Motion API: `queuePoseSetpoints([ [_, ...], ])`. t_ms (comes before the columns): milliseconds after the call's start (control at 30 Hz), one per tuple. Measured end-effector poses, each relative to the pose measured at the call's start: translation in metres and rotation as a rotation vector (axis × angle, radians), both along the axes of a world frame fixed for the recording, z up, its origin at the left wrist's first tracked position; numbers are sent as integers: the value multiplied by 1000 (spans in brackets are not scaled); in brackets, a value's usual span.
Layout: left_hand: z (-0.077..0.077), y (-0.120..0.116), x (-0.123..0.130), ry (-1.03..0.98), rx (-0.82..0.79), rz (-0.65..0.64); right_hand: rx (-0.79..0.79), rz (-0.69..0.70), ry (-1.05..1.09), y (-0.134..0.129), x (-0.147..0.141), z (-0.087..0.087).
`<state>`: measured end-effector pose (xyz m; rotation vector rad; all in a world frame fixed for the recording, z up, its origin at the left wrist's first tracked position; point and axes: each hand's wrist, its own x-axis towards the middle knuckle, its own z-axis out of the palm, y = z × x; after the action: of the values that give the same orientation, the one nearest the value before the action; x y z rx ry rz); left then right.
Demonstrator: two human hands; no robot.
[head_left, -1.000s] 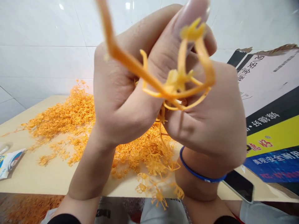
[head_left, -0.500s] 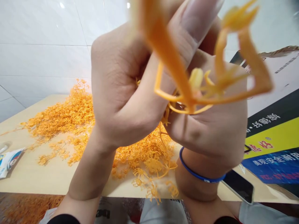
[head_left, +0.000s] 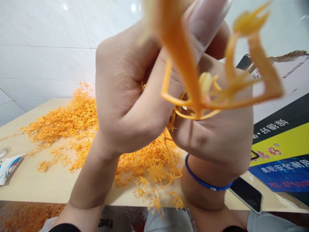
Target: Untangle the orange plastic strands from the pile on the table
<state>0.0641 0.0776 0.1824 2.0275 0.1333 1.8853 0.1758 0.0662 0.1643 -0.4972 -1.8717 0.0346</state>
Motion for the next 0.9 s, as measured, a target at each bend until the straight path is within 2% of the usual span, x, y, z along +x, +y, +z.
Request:
queuePoseSetpoints([
  [100,16,-25,3,-73,-248,46,103,-126,-110,-1,0,-1],
  [167,16,-28,0,17,-205,75,127,-142,-123,-2,1,-1],
  [267,3,-13,-7,170,-150,63,27,-138,-124,0,3,1],
  [333,-7,3,-11,229,-197,30,-91,-110,-97,4,4,1],
  [433,-15,21,-16,245,-294,-39,-247,17,-20,13,4,-1],
  [600,-12,32,-24,134,-344,-96,-437,169,90,26,-1,-4],
  [733,-10,37,-29,78,-345,-129,-463,222,205,31,-5,-6],
  [900,-11,44,-33,56,-351,-82,-476,237,356,34,-4,-8],
])
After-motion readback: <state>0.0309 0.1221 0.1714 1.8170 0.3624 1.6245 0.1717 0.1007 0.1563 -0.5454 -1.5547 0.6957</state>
